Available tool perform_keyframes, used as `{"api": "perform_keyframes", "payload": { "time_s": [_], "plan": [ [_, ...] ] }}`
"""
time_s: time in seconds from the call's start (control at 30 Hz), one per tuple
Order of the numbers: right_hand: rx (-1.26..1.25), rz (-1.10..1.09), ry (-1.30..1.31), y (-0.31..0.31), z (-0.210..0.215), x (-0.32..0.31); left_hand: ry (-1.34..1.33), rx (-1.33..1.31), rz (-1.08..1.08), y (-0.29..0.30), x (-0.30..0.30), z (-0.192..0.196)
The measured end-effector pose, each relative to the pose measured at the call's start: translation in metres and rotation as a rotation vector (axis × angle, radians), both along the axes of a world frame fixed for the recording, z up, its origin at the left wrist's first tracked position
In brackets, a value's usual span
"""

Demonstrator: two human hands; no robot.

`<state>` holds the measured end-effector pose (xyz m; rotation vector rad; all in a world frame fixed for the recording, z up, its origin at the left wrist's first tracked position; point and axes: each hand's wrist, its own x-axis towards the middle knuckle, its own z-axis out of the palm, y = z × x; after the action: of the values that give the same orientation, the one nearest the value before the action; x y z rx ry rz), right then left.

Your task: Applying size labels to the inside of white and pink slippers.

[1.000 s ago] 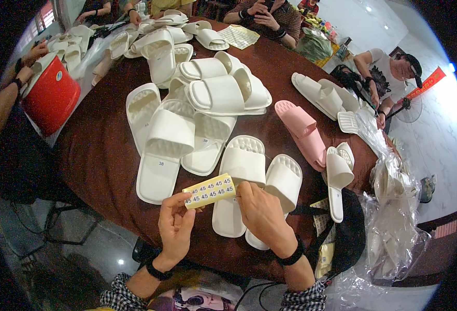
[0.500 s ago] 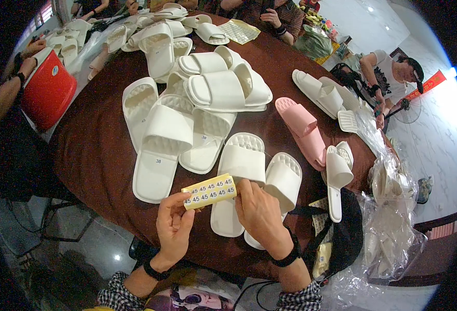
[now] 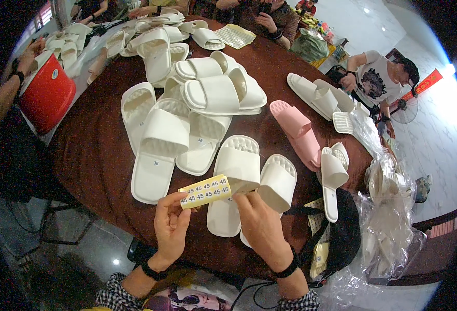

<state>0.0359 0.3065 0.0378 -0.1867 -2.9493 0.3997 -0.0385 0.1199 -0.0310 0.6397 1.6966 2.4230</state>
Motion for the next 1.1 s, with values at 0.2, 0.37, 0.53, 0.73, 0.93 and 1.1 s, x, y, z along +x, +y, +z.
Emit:
{"api": "perform_keyframes", "payload": {
  "time_s": [0.2, 0.37, 0.53, 0.73, 0.93, 1.1],
  "plan": [
    [0.153, 0.105, 0.092, -0.010, -0.009, 0.011, -0.032, -0.033, -0.001, -0.004, -0.003, 0.016],
    [0.348, 0.069, 0.065, -0.021, -0.013, 0.019, -0.135, 0.040, -0.139, -0.004, -0.004, 0.012],
    [0.345, 0.083, 0.087, -0.019, -0.012, 0.021, -0.093, 0.010, -0.117, 0.000, -0.005, 0.006],
    [0.296, 0.060, 0.052, -0.019, -0.013, 0.013, -0.109, -0.081, -0.068, -0.003, -0.005, 0.012],
    [0.333, 0.061, 0.083, -0.024, -0.017, 0.017, -0.163, -0.075, -0.023, -0.005, -0.001, 0.009],
    [0.215, 0.025, 0.040, -0.022, -0.013, 0.018, -0.139, -0.081, -0.032, -0.004, 0.000, 0.009]
  ]
}}
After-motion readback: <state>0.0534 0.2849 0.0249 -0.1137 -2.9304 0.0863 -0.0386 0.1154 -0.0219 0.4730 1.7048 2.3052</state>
